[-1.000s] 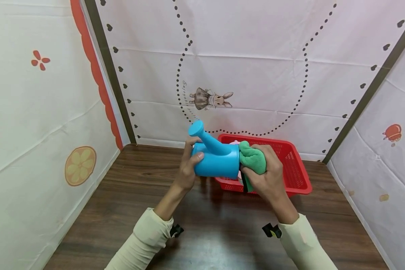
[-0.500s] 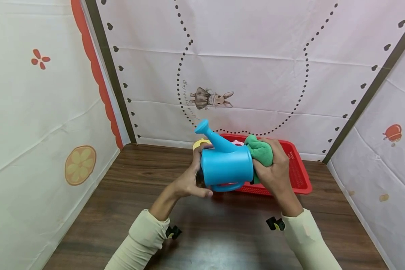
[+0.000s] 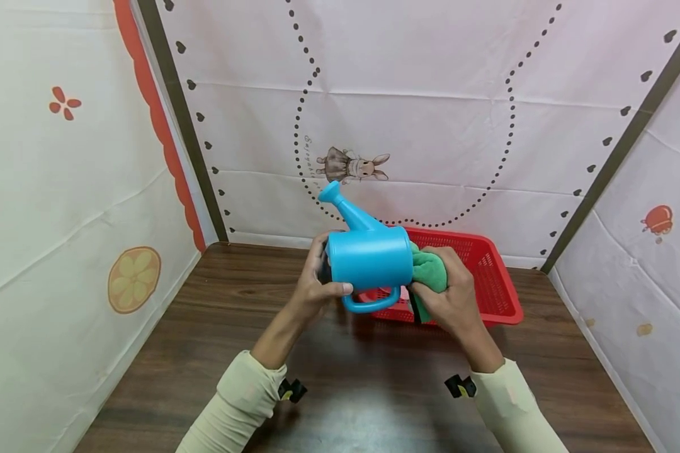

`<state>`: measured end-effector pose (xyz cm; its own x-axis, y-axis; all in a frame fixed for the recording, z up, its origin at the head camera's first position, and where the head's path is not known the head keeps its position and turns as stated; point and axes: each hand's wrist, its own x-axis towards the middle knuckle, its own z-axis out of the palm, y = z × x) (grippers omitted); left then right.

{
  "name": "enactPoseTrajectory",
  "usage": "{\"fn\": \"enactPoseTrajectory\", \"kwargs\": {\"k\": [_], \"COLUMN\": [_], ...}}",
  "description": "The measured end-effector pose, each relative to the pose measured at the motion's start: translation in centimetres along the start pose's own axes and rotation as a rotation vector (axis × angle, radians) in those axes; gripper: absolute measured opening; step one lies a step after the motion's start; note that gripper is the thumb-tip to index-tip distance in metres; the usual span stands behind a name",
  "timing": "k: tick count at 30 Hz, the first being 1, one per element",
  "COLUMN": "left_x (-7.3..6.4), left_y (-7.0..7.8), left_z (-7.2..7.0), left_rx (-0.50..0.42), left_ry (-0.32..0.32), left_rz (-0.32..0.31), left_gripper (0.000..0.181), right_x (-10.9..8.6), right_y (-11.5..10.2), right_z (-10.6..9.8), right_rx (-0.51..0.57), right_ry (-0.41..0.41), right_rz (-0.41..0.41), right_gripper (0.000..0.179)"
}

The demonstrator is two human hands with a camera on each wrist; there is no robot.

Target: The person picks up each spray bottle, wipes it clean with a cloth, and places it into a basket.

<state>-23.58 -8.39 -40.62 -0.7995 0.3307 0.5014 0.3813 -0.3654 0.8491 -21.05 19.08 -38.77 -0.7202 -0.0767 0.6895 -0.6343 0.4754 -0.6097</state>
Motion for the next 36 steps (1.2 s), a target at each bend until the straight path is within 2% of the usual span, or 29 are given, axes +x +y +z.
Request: {"fn": "enactPoseTrajectory", "kwargs": {"k": [6, 14, 20, 27, 31, 36], "left_x": [0.2, 0.3, -0.1, -0.4, -0.3, 0.0], "left_y": [0.0, -0.2, -0.3, 0.2, 0.4, 0.2], "left_z": [-0.7, -0.8, -0.4, 0.2, 0.5, 0.2], "left_rx": [0.025, 0.042, 0.095, 0.052, 0.018, -0.021], "left_ry": [0.025, -0.048, -0.086, -0.099, -0.077, 0.000], "left_rz": [0.000, 0.050, 0.055, 0.044, 0.045, 0.049], "left_gripper": [0.104, 0.090, 0.082, 0.080, 0.080, 0.083], "right_x": [-0.2, 0.8, 1.8, 2.1, 1.5, 0.5], "right_y": [-0.7, -2.0, -1.9, -0.9, -0.2, -0.1], "right_z": [-0.2, -1.1, -1.3, -0.7, -0.3, 0.0], "right_rx": [0.087, 0.156, 0.150, 0.153, 0.137, 0.087], "right_ry": [0.005, 0.072, 0.098, 0.080, 0.052, 0.008], "right_rz": [-0.048, -0.104, -0.045, 0.042, 0.062, 0.050], "right_gripper": [0.055, 0.059, 0.056, 0.049, 0.047, 0.052]}}
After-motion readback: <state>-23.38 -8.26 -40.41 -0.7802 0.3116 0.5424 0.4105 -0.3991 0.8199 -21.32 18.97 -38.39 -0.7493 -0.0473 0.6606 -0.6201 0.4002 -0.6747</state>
